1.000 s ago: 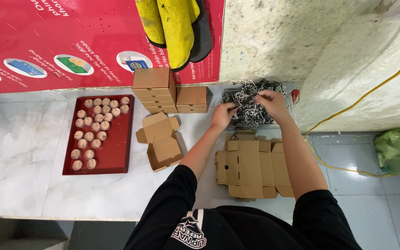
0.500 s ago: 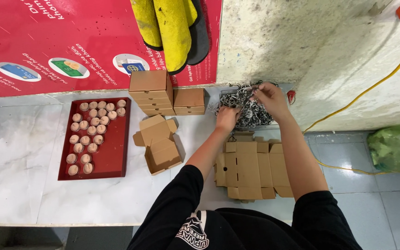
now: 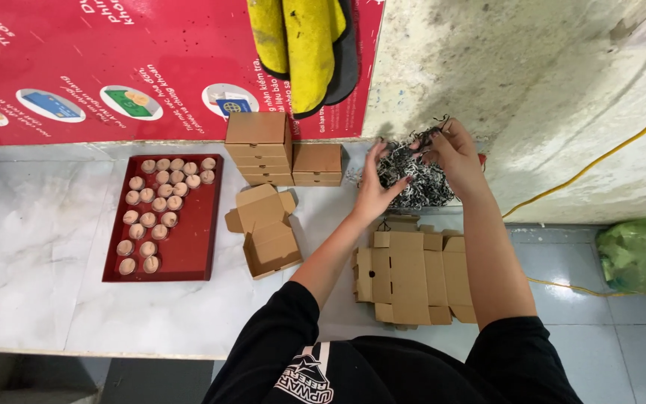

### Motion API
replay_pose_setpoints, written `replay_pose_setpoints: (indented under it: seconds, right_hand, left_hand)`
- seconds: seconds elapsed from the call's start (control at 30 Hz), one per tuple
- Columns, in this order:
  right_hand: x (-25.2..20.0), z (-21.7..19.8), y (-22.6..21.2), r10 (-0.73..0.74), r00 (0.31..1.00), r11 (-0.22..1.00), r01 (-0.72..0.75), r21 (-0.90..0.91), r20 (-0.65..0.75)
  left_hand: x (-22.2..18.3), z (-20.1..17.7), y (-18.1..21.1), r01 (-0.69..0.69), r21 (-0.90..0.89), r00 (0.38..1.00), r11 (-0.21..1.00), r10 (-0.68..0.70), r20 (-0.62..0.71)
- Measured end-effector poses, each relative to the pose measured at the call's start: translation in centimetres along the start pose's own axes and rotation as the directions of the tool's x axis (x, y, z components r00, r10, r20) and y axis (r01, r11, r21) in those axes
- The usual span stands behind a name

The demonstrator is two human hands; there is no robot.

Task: Packing small spherical objects into individual boxes with protective filler material.

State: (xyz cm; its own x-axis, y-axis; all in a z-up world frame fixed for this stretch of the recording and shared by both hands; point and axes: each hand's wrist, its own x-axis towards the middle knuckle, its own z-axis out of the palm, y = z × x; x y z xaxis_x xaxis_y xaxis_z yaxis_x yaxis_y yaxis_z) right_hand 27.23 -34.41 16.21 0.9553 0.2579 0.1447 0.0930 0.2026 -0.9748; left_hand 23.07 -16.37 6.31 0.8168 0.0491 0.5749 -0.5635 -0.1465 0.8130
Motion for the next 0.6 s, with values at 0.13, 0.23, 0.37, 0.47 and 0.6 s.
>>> replay_pose_setpoints:
  seconds: [0.13,0.23,0.37,0.47,0.6]
  right_hand:
    - [-0.9,0.9,1.4,0.092,0.995,0.994,-0.089,0.058,-0.041]
    - [-1.4,0.3,3.4,0.106,0.994,0.993,-0.107,0.048,0.021]
    - [-2.6,0.9,4.1,0.13,0.983,0.986,-0.142,0.086,0.129]
    - [-3.7,2.1,4.2,0.17,0.976,0.98,-0.182,0.079,0.14]
    - [-4.9,3.8,5.2,0.183,0.97,0.968,-0.207,0.145,0.163]
  left_hand:
    - [1.0,-1.2,1.5,0.138,-0.357,0.982,0.924,-0.082,0.168]
    - [0.8,-1.2,-0.2,0.196,-0.27,0.966,0.943,-0.138,0.218]
    - [0.6,-1.2,-1.8,0.242,-0.514,0.965,0.823,-0.152,0.212]
    - [-0.5,-2.1,-3.4,0.265,-0.391,0.964,0.881,-0.235,0.125]
    - [-2.1,-5.1,-2.1,0.293,-0.429,0.949,0.854,-0.313,0.027]
